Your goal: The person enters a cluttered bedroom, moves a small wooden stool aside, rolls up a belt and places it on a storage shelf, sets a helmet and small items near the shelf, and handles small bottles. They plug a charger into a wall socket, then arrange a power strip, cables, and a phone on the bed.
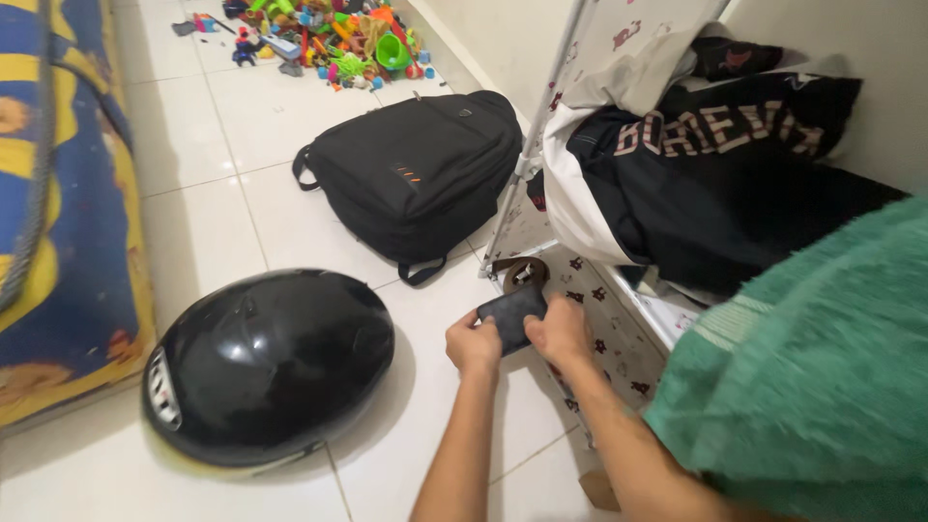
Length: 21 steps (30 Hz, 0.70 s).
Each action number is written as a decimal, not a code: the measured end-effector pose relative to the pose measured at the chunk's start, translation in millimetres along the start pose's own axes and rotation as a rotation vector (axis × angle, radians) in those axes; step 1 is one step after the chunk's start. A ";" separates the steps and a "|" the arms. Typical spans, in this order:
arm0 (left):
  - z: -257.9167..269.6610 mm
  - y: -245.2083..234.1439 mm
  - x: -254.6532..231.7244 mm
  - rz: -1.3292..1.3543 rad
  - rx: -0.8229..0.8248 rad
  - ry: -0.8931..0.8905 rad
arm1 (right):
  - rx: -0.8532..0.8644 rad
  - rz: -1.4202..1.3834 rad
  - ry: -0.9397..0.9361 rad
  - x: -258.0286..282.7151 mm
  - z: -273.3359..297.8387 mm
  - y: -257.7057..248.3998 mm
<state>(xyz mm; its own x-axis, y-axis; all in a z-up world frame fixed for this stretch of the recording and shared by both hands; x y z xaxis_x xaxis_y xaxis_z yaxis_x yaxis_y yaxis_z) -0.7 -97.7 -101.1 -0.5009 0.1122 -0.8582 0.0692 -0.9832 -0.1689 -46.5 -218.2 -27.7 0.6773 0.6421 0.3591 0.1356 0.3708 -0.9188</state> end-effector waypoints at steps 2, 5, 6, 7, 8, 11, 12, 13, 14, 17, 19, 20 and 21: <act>-5.9 14.6 7.5 -0.006 -0.034 -0.005 | -0.023 0.097 -0.007 3.6 -4.7 3.3; -14.5 32.1 20.7 -0.024 0.032 0.004 | -0.033 0.163 0.030 5.7 -10.3 10.3; -16.7 38.7 24.5 -0.023 0.092 0.032 | -0.016 0.185 0.056 3.5 -12.9 11.8; -18.5 44.1 28.5 -0.022 0.151 0.060 | 0.001 0.206 0.082 0.5 -14.8 13.7; -20.2 50.5 31.3 -0.018 0.198 0.055 | -0.025 0.247 0.100 -3.0 -17.3 13.9; -26.0 64.2 35.2 -0.011 0.319 0.018 | -0.053 0.323 0.154 -15.9 -24.6 18.0; -27.6 67.8 34.5 -0.013 0.350 -0.006 | -0.031 0.315 0.176 -23.3 -28.4 18.9; -28.2 70.8 33.3 -0.016 0.380 -0.030 | -0.010 0.307 0.198 -31.2 -32.4 20.8; -27.8 73.0 32.6 0.013 0.416 -0.091 | 0.004 0.262 0.242 -39.4 -36.9 24.0; -24.5 74.5 24.7 0.088 0.485 -0.162 | 0.013 0.153 0.301 -63.0 -52.1 36.5; -21.3 71.5 16.9 0.122 0.486 -0.067 | -0.023 0.116 0.248 -76.8 -59.0 45.1; -19.9 70.3 15.0 0.167 0.525 -0.134 | -0.027 0.084 0.217 -81.8 -62.2 48.9; -18.1 69.4 14.0 0.211 0.564 -0.201 | -0.032 0.051 0.186 -85.1 -64.7 51.9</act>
<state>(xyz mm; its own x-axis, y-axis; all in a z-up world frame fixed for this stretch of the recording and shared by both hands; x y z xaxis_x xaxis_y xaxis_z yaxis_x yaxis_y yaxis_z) 12.7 -161.9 -133.6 -0.6820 -0.0680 -0.7282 -0.2537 -0.9119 0.3227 -50.3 -297.1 -116.5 0.8054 0.5234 0.2782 0.1185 0.3177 -0.9407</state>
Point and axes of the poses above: each hand's wrist, its own z-axis away from the middle knuckle, its own y-axis out of the palm, x = y × z, the point moved 2 cm from there along -z, towards the middle knuckle, and after that the axes turned 1 degree about z, right-handed, at the moved point
